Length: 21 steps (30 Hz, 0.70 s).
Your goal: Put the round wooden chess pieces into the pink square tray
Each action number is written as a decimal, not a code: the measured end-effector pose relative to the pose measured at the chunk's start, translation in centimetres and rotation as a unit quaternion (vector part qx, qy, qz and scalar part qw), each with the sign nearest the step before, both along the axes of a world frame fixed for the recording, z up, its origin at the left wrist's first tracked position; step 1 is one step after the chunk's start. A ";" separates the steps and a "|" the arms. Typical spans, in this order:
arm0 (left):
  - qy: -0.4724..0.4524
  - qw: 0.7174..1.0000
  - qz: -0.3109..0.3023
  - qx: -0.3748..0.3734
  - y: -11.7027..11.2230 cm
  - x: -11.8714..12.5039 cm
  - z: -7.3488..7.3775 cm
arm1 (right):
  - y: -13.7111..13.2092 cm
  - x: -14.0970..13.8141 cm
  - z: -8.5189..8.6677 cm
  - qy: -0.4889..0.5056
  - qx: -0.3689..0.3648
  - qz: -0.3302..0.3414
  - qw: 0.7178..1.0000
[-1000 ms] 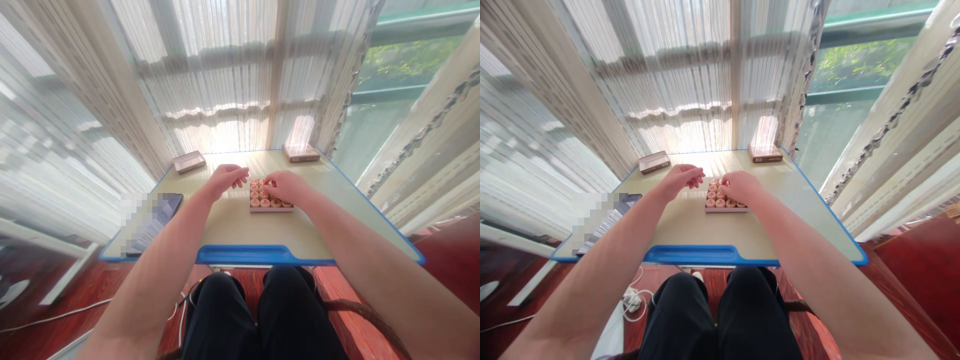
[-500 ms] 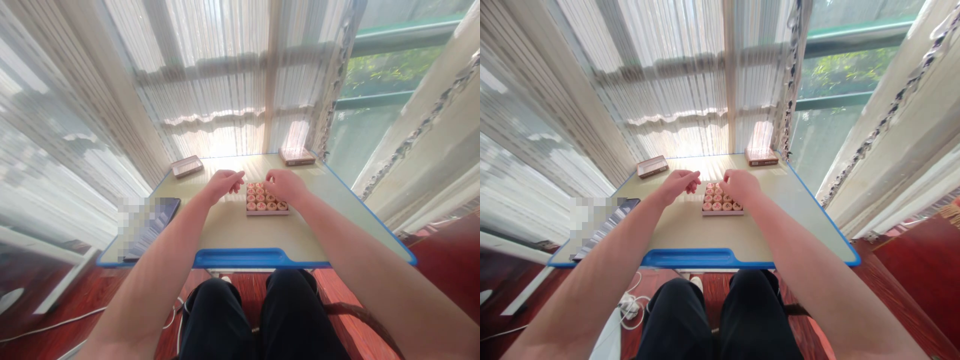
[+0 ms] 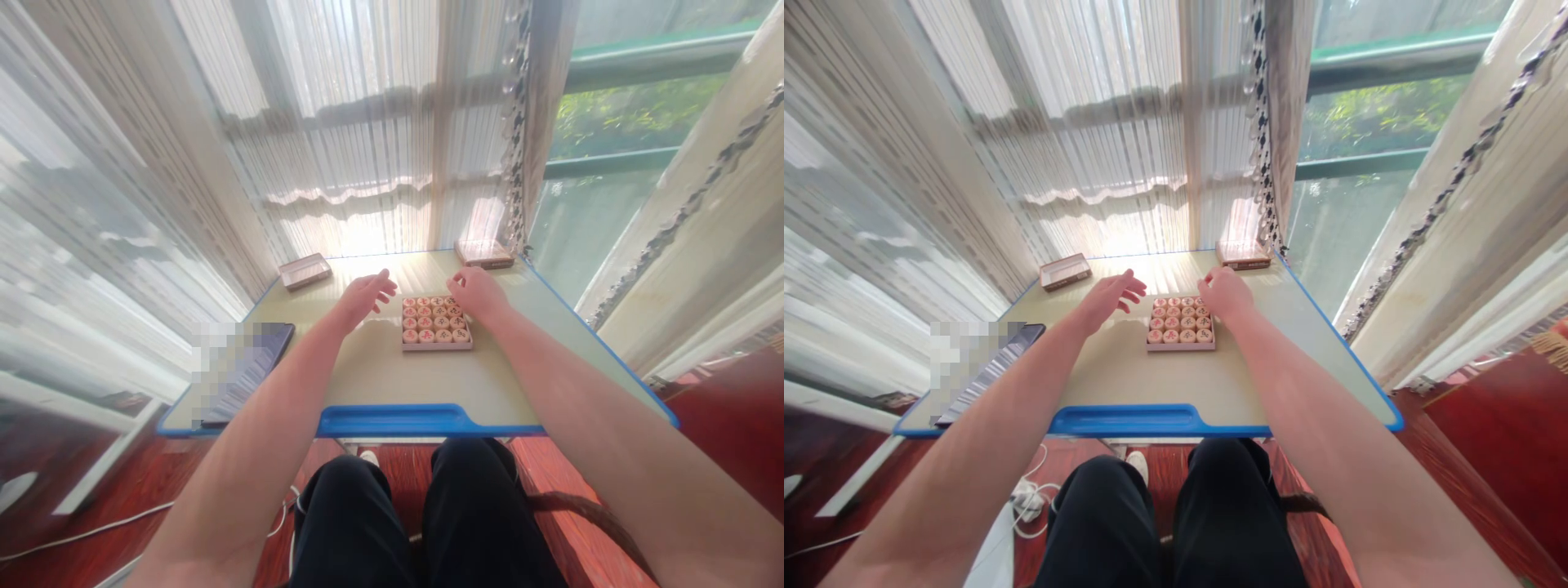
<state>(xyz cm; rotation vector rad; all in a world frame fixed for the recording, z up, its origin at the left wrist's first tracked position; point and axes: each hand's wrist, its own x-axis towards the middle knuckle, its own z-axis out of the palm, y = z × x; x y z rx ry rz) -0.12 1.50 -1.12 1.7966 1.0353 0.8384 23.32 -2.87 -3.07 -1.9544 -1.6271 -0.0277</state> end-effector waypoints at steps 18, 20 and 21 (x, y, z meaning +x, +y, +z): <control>0.240 0.953 0.067 0.171 1.2 0.0 -1.6 | 1.0 0.6 -1.1 0.107 -0.029 0.084 0.990; 0.263 0.945 0.097 0.168 1.1 -0.1 -1.7 | 1.2 0.8 -1.3 0.147 -0.037 0.081 0.985; 0.269 0.942 0.111 0.168 1.1 -0.2 -1.7 | 1.3 1.0 -1.5 0.163 -0.039 0.081 0.982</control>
